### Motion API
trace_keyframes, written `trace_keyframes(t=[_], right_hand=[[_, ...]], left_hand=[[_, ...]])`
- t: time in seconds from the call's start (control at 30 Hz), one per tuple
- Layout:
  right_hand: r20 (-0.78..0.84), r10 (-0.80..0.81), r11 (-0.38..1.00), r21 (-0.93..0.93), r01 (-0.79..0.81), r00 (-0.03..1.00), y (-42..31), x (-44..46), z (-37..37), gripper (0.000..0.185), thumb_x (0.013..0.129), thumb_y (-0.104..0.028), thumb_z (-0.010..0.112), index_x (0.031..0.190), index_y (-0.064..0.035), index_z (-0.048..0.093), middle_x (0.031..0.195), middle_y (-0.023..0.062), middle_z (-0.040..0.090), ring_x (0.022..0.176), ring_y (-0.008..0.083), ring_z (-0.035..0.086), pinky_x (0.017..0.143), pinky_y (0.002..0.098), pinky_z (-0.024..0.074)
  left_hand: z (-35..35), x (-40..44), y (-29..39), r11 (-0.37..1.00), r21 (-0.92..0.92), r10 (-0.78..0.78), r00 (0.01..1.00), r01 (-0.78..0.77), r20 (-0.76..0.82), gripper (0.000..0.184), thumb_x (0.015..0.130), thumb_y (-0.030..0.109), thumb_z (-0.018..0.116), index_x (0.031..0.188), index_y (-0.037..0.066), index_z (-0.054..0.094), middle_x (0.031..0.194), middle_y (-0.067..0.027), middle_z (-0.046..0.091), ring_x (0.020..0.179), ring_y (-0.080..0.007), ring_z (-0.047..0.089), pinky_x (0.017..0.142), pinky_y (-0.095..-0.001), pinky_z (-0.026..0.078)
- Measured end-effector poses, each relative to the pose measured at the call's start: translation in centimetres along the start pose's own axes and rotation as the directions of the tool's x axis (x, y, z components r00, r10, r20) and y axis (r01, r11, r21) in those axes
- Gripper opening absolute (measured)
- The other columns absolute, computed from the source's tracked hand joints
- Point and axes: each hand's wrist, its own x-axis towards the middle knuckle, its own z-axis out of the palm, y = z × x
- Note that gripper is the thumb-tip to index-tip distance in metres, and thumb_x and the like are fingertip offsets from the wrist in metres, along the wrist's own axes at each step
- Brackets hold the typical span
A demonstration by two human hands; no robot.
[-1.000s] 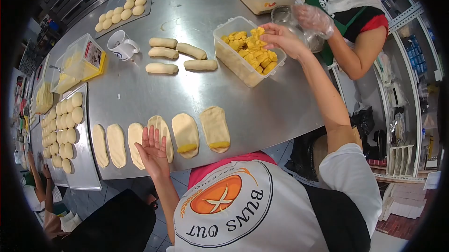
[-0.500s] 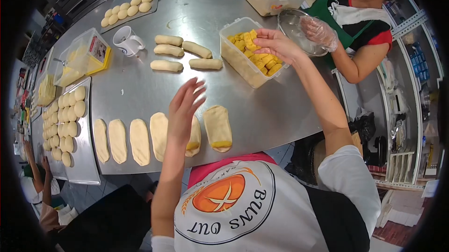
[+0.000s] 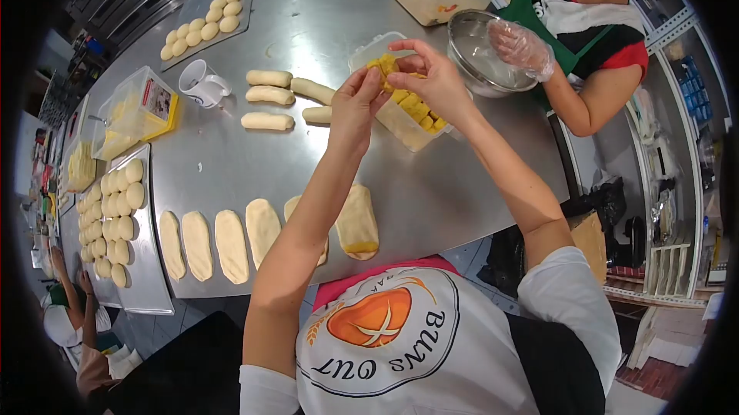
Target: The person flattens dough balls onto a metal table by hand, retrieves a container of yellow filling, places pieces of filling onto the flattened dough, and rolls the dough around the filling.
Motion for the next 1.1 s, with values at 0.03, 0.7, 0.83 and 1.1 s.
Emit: trace_keyframes(t=[0.03,0.7,0.83,1.1], right_hand=[[-0.021,-0.009,1.0,-0.018,0.008,1.0,0.1,0.0,0.0,0.04,0.078,-0.007,0.065,0.115,-0.0064,0.049,0.086,0.0076,0.064,0.078,0.0109,0.058,0.071,0.0248,0.0445],[0.197,0.205,0.823,0.495,-0.278,0.959,2.2,0.9,-0.9,0.04,0.081,-0.01,0.064,0.115,-0.0013,0.044,0.093,0.0094,0.063,0.086,0.0133,0.061,0.077,0.0278,0.0513],[0.23,0.204,0.865,0.412,-0.285,0.952,1.7,0.6,-1.0,0.042,0.083,-0.013,0.062,0.12,-0.0042,0.042,0.095,0.0041,0.063,0.088,0.0103,0.06,0.076,0.0242,0.0501],[0.159,0.158,0.963,0.195,-0.188,0.975,1.0,0.4,-0.5,0.026,0.085,-0.015,0.06,0.106,-0.0004,0.057,0.09,0.004,0.063,0.08,0.0077,0.058,0.07,0.0226,0.0493]], left_hand=[[0.0,0.1,-0.1,1.0,-0.018,-0.008,1.0,0.008,0.002,0.034,0.089,0.021,0.056,0.115,0.0,0.05,0.105,-0.0049,0.057,0.094,-0.0117,0.057,0.083,-0.0248,0.048],[-0.6,-0.2,0.2,0.996,0.068,-0.064,0.998,0.064,0.007,0.03,0.091,0.022,0.052,0.113,0.001,0.05,0.104,-0.0039,0.056,0.093,-0.0099,0.056,0.082,-0.0241,0.05],[-0.6,-0.3,0.2,0.992,0.105,-0.073,0.997,0.074,-0.007,0.032,0.09,0.023,0.054,0.112,0.001,0.051,0.103,-0.0041,0.056,0.092,-0.01,0.056,0.08,-0.0238,0.05],[-0.3,-0.7,0.5,0.972,0.231,-0.039,0.999,0.044,-0.027,0.033,0.088,0.025,0.058,0.109,0.001,0.055,0.1,-0.0039,0.058,0.09,-0.0103,0.057,0.078,-0.0234,0.049]])
